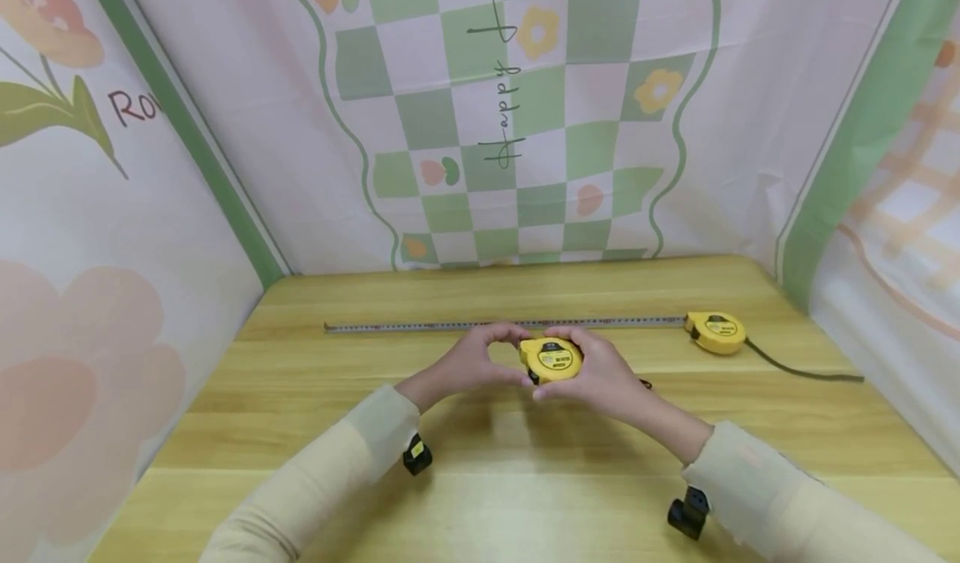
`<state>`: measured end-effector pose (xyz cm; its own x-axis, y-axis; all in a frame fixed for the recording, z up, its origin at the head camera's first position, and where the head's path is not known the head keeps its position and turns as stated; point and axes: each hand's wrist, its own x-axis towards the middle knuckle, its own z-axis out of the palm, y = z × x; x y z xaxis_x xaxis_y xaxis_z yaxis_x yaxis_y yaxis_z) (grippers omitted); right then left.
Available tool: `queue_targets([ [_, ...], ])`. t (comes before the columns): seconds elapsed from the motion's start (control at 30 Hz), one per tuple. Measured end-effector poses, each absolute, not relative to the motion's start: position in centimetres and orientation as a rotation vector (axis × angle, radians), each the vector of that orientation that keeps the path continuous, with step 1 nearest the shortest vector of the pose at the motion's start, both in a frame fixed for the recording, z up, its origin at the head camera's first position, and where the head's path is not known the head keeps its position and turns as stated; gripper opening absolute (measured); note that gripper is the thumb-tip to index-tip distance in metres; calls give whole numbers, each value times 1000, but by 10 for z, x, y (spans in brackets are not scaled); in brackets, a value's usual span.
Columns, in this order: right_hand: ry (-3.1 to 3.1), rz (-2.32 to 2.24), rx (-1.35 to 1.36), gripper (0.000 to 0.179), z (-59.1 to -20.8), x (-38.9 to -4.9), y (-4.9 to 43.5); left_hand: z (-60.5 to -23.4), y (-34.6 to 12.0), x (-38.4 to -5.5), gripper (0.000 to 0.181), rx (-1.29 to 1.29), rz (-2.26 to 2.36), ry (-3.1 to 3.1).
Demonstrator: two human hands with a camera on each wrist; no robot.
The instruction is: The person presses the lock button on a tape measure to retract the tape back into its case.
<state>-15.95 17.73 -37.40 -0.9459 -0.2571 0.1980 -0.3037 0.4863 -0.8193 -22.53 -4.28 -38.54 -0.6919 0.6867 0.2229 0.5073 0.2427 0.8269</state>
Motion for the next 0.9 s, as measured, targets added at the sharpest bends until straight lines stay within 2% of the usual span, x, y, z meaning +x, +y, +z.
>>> queue_targets([
  [0.9,-2728,1509,550,85,-384,-163,175,-400,-47,-225,49,1284,1376,2400],
])
